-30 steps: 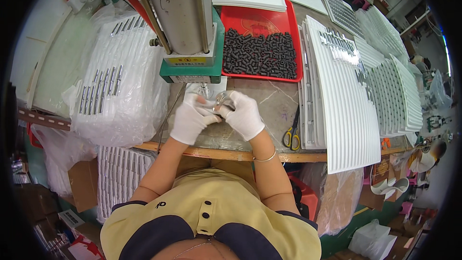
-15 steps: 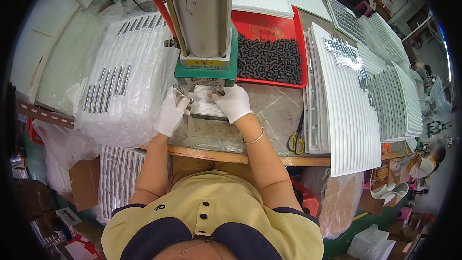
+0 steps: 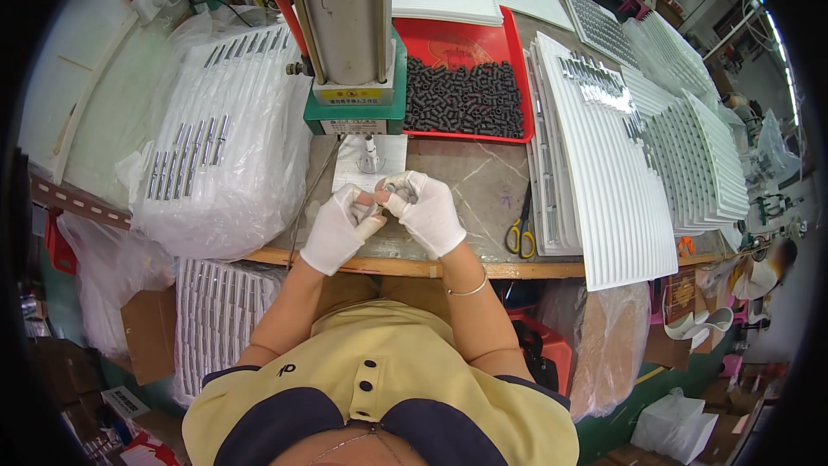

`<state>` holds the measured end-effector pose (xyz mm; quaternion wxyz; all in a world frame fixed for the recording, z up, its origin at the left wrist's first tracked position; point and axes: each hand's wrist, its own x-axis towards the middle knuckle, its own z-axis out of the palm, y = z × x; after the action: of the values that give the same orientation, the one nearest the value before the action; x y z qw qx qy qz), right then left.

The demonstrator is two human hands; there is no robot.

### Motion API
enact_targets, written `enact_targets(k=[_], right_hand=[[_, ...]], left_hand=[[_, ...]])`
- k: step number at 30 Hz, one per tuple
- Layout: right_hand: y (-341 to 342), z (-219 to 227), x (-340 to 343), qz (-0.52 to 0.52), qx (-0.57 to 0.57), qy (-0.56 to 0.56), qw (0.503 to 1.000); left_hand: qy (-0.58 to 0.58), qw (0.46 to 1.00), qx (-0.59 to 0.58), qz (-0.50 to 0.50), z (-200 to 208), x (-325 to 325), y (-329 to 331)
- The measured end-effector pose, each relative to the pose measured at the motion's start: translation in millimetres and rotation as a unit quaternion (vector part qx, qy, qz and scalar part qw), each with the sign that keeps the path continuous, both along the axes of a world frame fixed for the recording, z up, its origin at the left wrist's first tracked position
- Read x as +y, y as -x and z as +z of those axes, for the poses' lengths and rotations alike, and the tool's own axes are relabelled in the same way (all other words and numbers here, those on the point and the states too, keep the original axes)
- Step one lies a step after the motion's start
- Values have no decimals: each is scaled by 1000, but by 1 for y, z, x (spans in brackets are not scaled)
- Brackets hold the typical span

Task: Assembling small metal rods and plastic caps using a pneumatic press machine.

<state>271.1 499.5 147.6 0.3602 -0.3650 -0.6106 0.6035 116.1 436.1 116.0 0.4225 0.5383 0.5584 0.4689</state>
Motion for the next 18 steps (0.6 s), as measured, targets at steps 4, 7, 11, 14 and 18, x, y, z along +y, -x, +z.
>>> enact_targets(k=[4, 7, 11, 14, 18], right_hand=[[0, -5, -10, -65, -29, -10, 997], [-5, -1, -14, -79, -56, -57, 994], [-32, 1, -11, -63, 156, 169, 971], [-46, -1, -6, -30, 202, 193, 960], [-37, -12, -4, -71, 403, 270, 872]], left_hand=[[-15, 985, 144, 95, 16, -8, -18], [-3, 991, 102, 91, 10, -8, -18], [19, 988, -147, 43, -4, -6, -13], [91, 968, -228, -42, 6, -11, -2], [153, 916, -349, -126, -1, -12, -3]])
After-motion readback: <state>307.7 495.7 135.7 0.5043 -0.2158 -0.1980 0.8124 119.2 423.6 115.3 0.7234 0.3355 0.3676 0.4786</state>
